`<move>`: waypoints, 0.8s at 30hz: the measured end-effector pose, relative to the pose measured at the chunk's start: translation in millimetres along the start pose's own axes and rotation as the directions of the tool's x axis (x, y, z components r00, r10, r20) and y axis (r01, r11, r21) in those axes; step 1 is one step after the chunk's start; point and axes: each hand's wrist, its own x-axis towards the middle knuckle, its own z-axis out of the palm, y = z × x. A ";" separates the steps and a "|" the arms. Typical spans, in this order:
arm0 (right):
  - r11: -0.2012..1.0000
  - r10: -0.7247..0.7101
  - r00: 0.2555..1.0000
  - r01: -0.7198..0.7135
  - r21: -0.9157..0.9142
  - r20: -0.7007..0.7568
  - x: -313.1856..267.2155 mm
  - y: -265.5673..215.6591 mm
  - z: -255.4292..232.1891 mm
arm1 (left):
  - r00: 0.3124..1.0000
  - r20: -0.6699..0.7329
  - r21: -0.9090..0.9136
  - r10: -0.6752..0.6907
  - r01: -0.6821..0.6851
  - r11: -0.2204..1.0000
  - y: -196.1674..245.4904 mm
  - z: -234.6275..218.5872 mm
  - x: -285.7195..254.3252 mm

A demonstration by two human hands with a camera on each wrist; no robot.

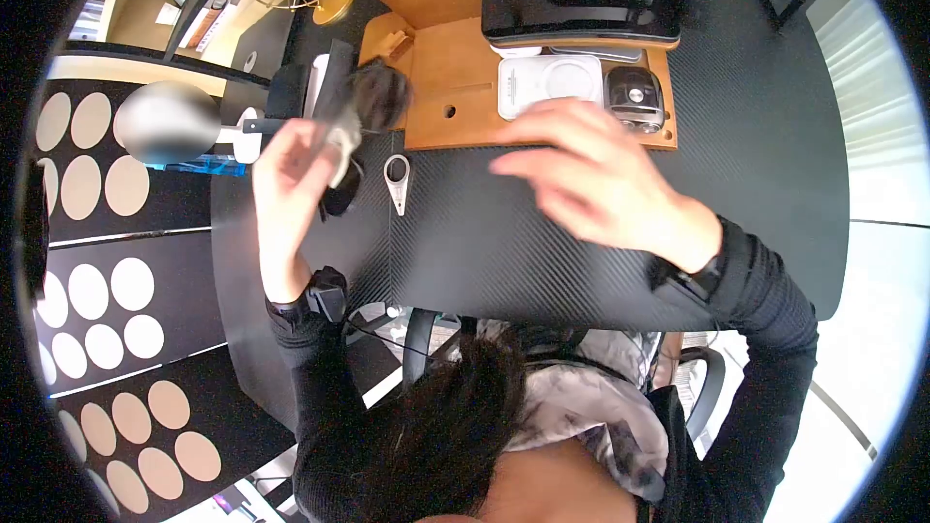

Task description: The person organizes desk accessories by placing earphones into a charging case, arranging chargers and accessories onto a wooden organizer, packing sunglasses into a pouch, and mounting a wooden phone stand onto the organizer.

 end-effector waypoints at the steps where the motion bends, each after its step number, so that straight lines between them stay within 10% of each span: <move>1: 0.998 -0.046 0.997 0.048 -0.041 0.056 12.0 -6.7 4.5 | 0.995 0.095 -0.110 0.004 0.006 0.994 5.3 5.5 -0.3; 5: 0.984 -0.103 0.995 0.101 -0.145 -0.004 42.9 -25.6 33.8 | 0.839 0.543 -0.449 -0.040 0.330 0.830 15.6 24.7 -3.2; 12: 0.945 -0.109 0.992 0.121 -0.303 0.058 39.4 -33.0 33.3 | 0.715 0.695 -0.478 -0.071 0.534 0.697 21.1 40.4 -6.7; 16: 0.959 -0.028 0.981 0.080 -0.271 0.190 35.2 -29.1 35.1 | 0.690 0.720 -0.442 0.074 0.374 0.815 0.1 45.2 -6.0; 17: 0.959 -0.048 0.983 0.094 -0.266 0.177 32.5 -25.3 38.4 | 0.599 0.801 -0.379 -0.007 0.515 0.769 -3.2 40.4 -5.0; 22: 0.979 0.011 0.952 0.053 -0.199 0.306 27.4 -22.2 34.5 | 0.650 0.756 -0.457 0.074 0.444 0.771 0.5 38.1 -7.6; 24: 0.989 0.019 0.948 0.027 -0.143 0.317 26.2 -18.6 33.0 | 0.839 0.541 -0.262 0.063 0.097 0.960 22.5 22.4 -3.4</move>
